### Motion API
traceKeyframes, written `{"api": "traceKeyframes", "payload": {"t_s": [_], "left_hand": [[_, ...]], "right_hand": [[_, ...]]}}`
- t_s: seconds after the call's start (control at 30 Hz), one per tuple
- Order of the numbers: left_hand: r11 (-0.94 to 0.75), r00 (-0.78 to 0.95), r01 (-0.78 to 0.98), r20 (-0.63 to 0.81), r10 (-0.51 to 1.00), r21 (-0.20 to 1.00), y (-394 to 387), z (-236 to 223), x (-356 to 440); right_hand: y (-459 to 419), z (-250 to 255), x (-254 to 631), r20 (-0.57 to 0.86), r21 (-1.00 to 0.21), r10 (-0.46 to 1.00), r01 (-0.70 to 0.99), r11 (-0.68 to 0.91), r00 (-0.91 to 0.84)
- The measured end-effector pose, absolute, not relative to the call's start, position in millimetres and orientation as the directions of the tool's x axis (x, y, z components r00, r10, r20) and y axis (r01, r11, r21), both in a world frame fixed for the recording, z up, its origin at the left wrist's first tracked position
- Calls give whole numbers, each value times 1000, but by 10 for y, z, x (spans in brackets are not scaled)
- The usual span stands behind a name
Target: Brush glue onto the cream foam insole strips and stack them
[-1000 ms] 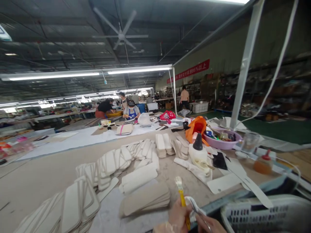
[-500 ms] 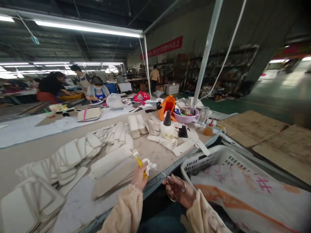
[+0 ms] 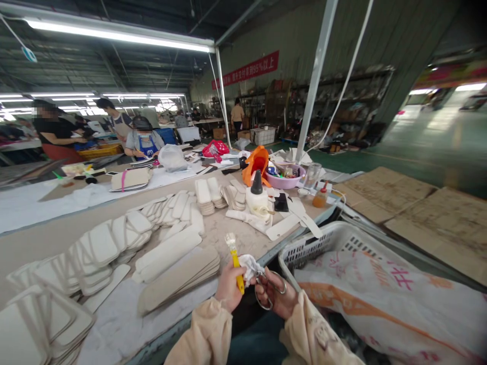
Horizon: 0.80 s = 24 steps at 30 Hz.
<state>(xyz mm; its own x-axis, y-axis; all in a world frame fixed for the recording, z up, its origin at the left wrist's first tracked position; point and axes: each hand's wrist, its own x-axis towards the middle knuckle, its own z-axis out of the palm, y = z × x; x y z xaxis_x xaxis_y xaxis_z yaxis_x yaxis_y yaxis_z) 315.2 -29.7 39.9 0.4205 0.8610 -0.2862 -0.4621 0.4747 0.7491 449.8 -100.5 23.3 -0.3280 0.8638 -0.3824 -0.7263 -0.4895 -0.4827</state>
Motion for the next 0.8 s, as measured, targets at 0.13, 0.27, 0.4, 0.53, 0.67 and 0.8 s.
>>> {"api": "traceKeyframes", "payload": {"t_s": [0.13, 0.27, 0.4, 0.53, 0.67, 0.8], "left_hand": [[485, 484, -511, -228, 845, 710, -309, 415, 3089], [485, 534, -487, -192, 823, 726, -364, 454, 3084], [469, 510, -450, -212, 833, 760, -389, 527, 3128], [432, 410, -399, -265, 873, 809, -403, 512, 3165], [381, 257, -378, -300, 919, 843, -405, 445, 3182], [371, 225, -479, -297, 928, 795, -236, 462, 3086]], "right_hand": [[-1001, 190, 4559, -387, -488, 867, -727, -483, -316], [-996, 176, 4573, -343, -459, 866, -739, -493, -365], [-1011, 224, 4497, -338, -488, 870, -723, -488, -359], [-1022, 264, 4380, -419, -577, 870, -664, -475, -259], [-1009, 293, 4316, -394, -666, 903, -624, -409, -171], [-1089, 373, 4341, -347, -695, 916, -601, -395, -201]]}}
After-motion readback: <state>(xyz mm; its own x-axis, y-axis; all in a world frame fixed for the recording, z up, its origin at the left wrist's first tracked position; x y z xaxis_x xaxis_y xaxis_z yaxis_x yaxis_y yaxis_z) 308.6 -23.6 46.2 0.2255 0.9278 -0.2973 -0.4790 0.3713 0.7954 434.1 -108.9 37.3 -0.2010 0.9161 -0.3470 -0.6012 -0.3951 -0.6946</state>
